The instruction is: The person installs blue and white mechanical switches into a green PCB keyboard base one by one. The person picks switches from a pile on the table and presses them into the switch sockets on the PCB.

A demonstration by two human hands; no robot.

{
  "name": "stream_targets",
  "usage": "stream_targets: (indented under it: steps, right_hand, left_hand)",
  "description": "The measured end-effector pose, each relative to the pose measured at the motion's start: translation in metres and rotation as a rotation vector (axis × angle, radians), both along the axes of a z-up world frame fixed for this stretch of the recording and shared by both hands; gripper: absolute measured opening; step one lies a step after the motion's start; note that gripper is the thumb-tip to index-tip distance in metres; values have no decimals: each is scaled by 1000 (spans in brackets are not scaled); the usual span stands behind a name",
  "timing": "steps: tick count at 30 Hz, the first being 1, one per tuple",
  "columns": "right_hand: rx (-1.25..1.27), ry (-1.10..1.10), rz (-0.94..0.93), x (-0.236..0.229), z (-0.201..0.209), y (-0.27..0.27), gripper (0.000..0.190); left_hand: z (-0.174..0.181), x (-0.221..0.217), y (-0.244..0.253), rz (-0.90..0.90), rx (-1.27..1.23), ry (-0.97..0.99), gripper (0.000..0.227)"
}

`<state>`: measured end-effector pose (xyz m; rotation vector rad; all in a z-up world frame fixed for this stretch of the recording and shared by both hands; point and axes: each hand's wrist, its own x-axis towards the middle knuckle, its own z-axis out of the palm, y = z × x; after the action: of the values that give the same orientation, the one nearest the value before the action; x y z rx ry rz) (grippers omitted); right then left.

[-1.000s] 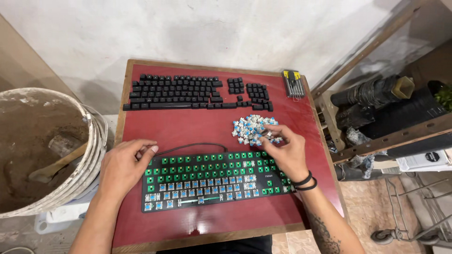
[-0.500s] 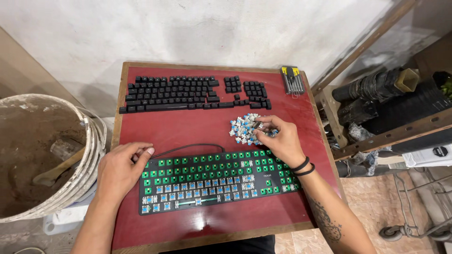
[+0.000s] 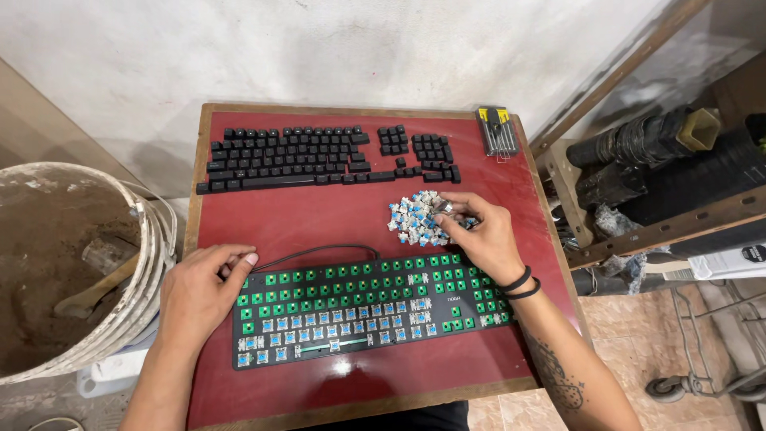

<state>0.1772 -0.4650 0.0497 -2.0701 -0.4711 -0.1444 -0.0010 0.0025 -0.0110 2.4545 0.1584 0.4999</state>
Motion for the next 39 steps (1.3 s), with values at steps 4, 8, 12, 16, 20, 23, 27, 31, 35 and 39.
stream_targets:
  steps: [4,8,12,16,20,23,27,31,35,39]
  right_hand:
    - [10,-29,12,-10,11,2,46]
    - [-35,-74,136,-36,30,26,48]
    - [-67,-105,331,-74,44,66,44]
    - [-92,-99,475,-88,42,101,40]
    - [-79,-65,581,-99,38,125,42]
    - [20,38,565,-84,28,109,44]
    - [265,216,417,-52,31,76,47]
    - [382,461,405,-25,12,52,50]
    - [277,521,435,-19,0,54,50]
    - [258,536,437,-16,-4,58,49]
  left_hand:
    - [4,2,-2,-10,1,-11,14]
    - [7,2,-4,-9,0,-44,14]
    - [5,2,-1,-23,0,-52,15]
    - [18,-2,-7,-10,-10,-54,16]
    - [22,-6,-7,-8,-24,-32,15]
    - [14,-3,-3,-24,-21,-18,16]
    - [13,0,-2,-32,-1,7,16]
    - [9,1,0,-43,-6,13,16]
    - [8,0,0,-22,-8,32,16]
    - [10,-1,-1,-22,-18,15,14]
